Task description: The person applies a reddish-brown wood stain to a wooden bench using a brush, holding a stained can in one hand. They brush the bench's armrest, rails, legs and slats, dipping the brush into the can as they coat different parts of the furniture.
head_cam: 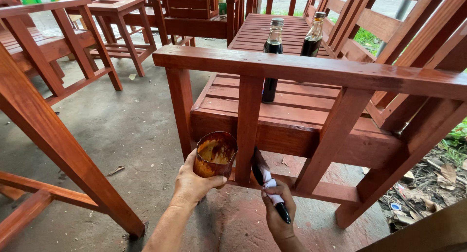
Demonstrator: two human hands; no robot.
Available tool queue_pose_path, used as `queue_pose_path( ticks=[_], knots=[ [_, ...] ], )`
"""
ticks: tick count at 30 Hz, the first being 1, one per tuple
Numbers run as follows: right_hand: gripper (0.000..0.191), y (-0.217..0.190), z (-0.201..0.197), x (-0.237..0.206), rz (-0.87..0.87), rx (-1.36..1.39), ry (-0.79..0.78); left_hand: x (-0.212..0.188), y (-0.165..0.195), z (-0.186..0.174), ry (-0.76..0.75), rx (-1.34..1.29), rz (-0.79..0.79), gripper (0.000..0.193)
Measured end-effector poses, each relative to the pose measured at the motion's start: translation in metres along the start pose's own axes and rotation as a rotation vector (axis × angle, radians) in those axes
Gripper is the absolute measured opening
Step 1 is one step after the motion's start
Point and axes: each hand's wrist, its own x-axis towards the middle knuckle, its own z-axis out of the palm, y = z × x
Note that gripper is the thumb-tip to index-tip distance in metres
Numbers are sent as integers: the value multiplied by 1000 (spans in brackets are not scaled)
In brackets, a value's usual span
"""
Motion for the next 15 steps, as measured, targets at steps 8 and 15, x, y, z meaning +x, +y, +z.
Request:
queue_pose_path(
  ticks=[8,15],
  knots=[
    [8,40,12,-5,414,289,125,-4,-8,-13,9,-38,24,107],
    [8,31,-19,26,344,-82,32,-2,-11,13,-22,31,56,105]
  ],
)
